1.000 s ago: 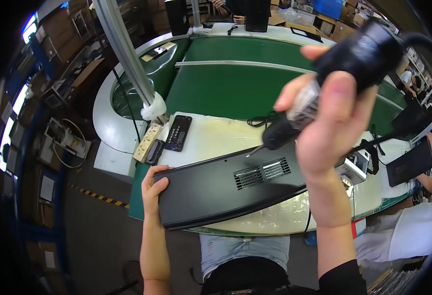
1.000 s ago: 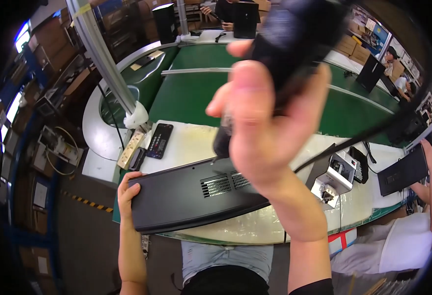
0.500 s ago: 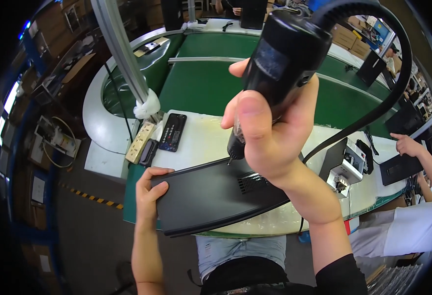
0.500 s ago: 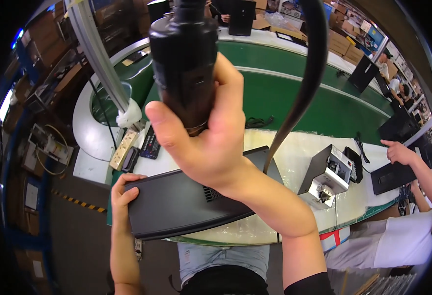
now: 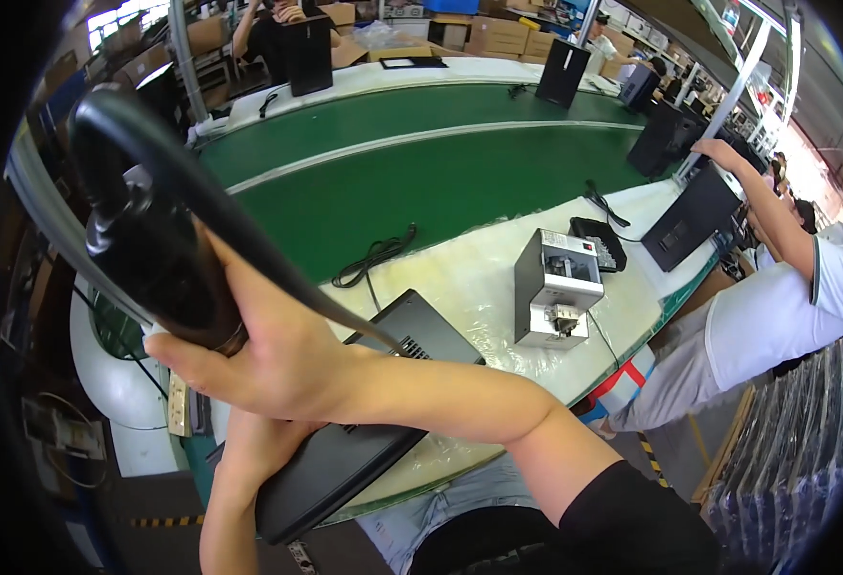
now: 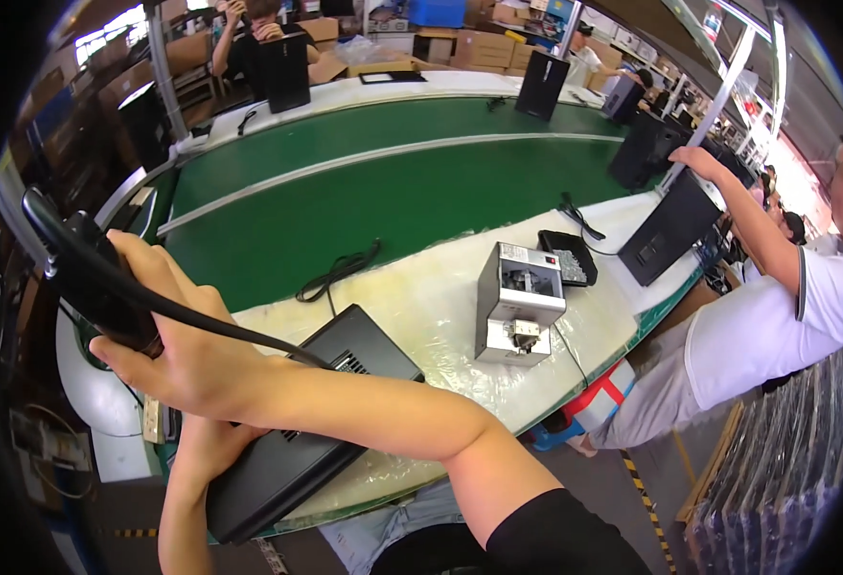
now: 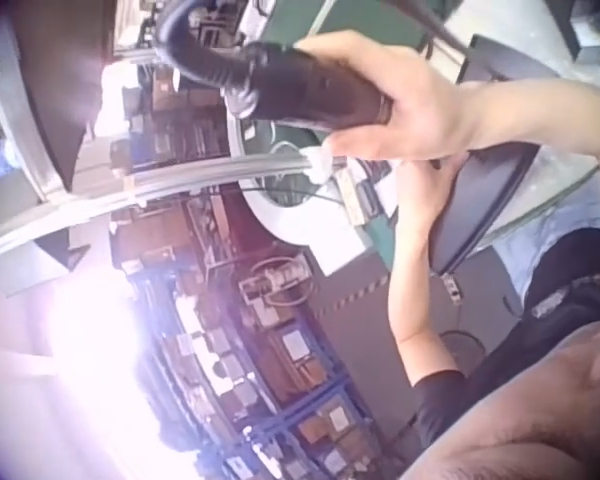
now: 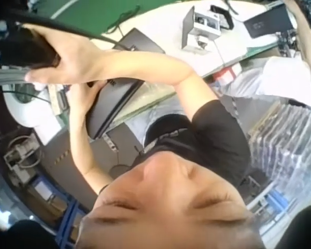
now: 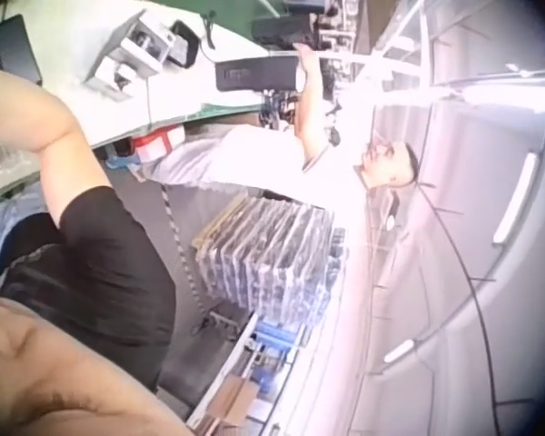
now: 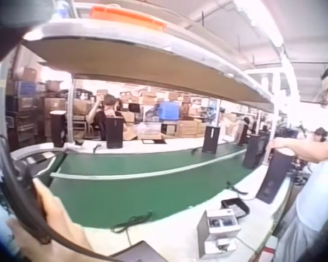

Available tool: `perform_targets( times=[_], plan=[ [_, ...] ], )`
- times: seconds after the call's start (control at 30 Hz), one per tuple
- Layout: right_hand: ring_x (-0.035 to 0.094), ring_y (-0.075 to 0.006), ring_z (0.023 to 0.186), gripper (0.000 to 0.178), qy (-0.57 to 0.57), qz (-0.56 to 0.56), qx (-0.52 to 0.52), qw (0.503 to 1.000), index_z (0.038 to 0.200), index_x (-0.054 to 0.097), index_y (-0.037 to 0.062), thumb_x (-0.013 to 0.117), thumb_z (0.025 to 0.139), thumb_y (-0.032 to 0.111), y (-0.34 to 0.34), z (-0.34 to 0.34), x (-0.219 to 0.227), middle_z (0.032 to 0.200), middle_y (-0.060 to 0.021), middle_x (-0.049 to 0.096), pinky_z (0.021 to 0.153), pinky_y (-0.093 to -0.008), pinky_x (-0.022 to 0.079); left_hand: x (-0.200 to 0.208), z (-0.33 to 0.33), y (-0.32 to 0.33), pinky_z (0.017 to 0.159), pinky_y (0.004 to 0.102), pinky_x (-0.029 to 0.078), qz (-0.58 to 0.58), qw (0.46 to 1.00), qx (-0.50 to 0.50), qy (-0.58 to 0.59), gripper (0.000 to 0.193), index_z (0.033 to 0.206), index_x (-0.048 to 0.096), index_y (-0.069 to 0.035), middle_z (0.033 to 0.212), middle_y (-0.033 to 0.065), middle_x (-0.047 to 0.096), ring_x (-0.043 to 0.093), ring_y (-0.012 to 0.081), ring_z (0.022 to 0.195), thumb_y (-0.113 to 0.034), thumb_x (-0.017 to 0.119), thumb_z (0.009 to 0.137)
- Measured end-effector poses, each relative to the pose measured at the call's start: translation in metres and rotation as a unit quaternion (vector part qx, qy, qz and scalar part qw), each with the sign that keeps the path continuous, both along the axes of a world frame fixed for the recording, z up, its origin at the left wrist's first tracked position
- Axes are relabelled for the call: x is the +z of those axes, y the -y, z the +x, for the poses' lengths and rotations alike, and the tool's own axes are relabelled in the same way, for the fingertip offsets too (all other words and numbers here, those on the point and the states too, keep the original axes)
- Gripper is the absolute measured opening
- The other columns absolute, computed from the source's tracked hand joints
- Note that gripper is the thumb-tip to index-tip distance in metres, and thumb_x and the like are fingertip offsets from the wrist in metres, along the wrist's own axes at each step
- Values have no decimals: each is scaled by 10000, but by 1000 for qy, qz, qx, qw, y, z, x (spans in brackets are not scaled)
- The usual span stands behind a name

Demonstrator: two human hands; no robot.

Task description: Using an electric screwdriver to secure components into electronic device housings on an assembly line.

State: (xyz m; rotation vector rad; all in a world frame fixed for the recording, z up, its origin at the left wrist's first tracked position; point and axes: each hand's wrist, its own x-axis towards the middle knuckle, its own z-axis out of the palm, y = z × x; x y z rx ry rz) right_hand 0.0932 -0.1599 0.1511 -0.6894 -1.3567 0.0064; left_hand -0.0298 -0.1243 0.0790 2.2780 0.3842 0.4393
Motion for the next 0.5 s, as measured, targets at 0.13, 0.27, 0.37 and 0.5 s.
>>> perform_targets(
  times=[0.13, 0.27, 0.37, 0.5],
  plan=[
    [562, -291, 995, 772, -18, -50, 24, 998, 1409, 298, -41, 729, 806, 174, 7, 7, -1, 1169, -198, 526, 856, -350, 455, 9, 4, 5, 962, 375, 427, -48, 997, 24, -57, 589, 1210, 551, 7, 1186, 124, 607, 549, 248, 1142, -67, 804, 684],
    [529, -246, 1110, 780, -39, -107, 66, 991, 1423, 314, -31, 736, 813, 210, 9, 4, -4, 1273, -188, 495, 952, -328, 418, 1, -1, 1, 922, 358, 449, -75, 995, 40, -45, 538, 1180, 569, 11, 1137, 117, 631, 577, 238, 1082, -66, 794, 697],
    [519, -358, 1196, 804, 3, -79, 44, 996, 1423, 309, -30, 743, 803, 240, 3, -1, -10, 1385, -244, 418, 980, -358, 427, -9, 1, 0, 900, 353, 460, -103, 993, 44, -21, 518, 1158, 581, 13, 1101, 117, 646, 592, 231, 1045, -87, 804, 701],
    [518, -360, 1198, 789, 7, -85, 48, 995, 1427, 293, -42, 723, 826, 233, 5, 0, -8, 1395, -241, 407, 986, -353, 423, -1, -2, 1, 900, 351, 458, -72, 995, 37, -64, 548, 1167, 575, 12, 1105, 118, 645, 592, 234, 1041, -117, 821, 695]
  ],
)
